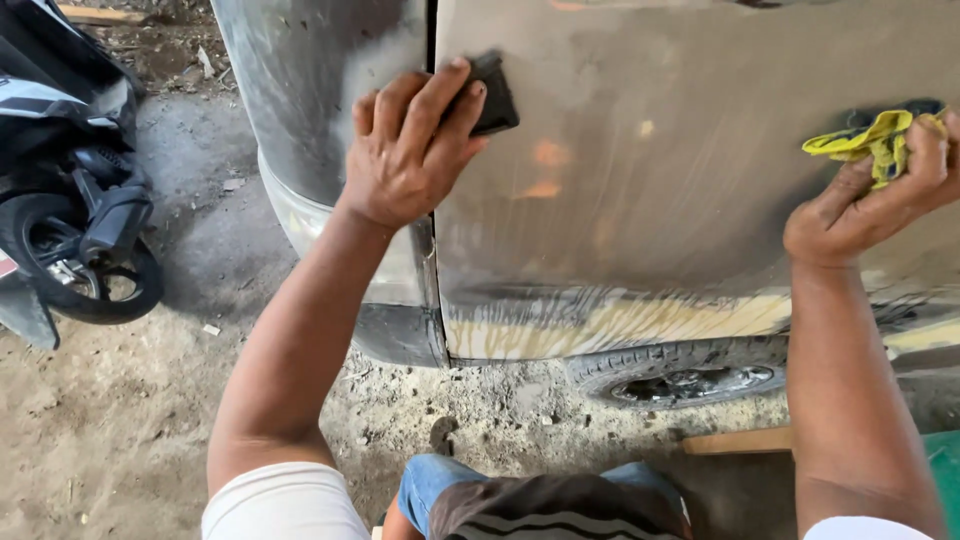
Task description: The person sands the surface of a car door using a sanding block and a yellow cloth. They repeatedly dip the tools into a green bucket of water to clean them before resuming sanding on the door panel.
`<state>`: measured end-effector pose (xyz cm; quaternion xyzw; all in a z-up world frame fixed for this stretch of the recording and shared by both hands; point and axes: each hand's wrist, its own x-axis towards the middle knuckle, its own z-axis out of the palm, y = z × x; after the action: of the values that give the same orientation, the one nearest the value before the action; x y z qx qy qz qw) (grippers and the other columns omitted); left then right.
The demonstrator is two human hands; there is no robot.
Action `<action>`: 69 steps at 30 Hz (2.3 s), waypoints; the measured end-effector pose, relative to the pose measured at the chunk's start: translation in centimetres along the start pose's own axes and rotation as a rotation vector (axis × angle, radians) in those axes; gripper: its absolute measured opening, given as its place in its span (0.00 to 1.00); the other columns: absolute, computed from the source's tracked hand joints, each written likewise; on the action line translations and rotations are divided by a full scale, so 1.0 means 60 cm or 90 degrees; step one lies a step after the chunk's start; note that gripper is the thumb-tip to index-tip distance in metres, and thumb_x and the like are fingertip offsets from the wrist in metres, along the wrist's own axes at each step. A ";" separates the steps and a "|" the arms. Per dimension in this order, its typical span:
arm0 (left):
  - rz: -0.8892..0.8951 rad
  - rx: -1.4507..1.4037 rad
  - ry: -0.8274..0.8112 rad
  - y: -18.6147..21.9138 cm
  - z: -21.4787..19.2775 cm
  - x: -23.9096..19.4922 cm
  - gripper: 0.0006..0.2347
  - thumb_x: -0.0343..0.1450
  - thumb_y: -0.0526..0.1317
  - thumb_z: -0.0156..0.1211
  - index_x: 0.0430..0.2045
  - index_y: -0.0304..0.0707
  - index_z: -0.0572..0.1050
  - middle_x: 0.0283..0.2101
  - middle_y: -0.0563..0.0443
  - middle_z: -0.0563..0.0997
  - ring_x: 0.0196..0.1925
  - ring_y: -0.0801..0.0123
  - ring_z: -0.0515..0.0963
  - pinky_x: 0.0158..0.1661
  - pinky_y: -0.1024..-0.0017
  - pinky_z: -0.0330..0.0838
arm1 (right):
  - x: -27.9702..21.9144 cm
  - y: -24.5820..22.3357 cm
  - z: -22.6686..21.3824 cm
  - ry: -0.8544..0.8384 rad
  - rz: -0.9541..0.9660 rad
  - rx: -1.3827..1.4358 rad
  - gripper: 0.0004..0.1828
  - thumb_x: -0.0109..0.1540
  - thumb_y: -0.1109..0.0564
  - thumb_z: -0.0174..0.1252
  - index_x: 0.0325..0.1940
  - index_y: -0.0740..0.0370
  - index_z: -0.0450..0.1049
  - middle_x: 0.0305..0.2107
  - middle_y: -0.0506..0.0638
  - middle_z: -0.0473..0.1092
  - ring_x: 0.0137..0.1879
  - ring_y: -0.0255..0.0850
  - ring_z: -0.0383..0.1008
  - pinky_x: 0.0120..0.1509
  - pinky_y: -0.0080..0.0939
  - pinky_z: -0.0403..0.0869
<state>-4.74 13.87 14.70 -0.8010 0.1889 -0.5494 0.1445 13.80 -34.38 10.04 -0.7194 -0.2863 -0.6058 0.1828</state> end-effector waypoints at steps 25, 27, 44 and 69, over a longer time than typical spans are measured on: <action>0.233 -0.037 -0.044 0.174 0.121 -0.238 0.17 0.77 0.44 0.55 0.62 0.45 0.67 0.67 0.48 0.66 0.68 0.63 0.67 0.57 0.55 0.72 | 0.010 0.006 -0.003 0.023 -0.055 0.004 0.17 0.81 0.54 0.43 0.74 0.58 0.59 0.70 0.57 0.52 0.73 0.52 0.58 0.72 0.58 0.61; 0.248 0.022 -0.025 0.144 0.131 -0.162 0.18 0.80 0.43 0.55 0.65 0.43 0.65 0.70 0.45 0.64 0.70 0.59 0.65 0.55 0.55 0.69 | 0.011 0.003 -0.004 0.026 -0.053 0.010 0.18 0.81 0.54 0.43 0.74 0.58 0.59 0.70 0.58 0.52 0.72 0.52 0.58 0.72 0.58 0.62; 0.378 0.101 0.050 0.219 0.133 0.009 0.20 0.78 0.37 0.63 0.67 0.39 0.70 0.69 0.41 0.66 0.71 0.53 0.66 0.67 0.49 0.63 | 0.028 -0.041 -0.010 0.059 0.015 0.084 0.19 0.78 0.49 0.44 0.68 0.62 0.62 0.65 0.62 0.55 0.69 0.56 0.60 0.72 0.63 0.67; 0.112 -0.046 0.051 0.317 0.139 0.197 0.18 0.77 0.39 0.63 0.63 0.38 0.75 0.67 0.45 0.69 0.65 0.60 0.70 0.54 0.61 0.69 | 0.032 -0.016 -0.020 0.065 -0.003 0.072 0.17 0.76 0.50 0.49 0.65 0.60 0.66 0.62 0.62 0.62 0.65 0.57 0.62 0.71 0.61 0.61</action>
<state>4.17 -8.26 13.13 -0.7633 0.2841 -0.5590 0.1556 12.46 -34.04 12.08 -0.6753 -0.3120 -0.6253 0.2359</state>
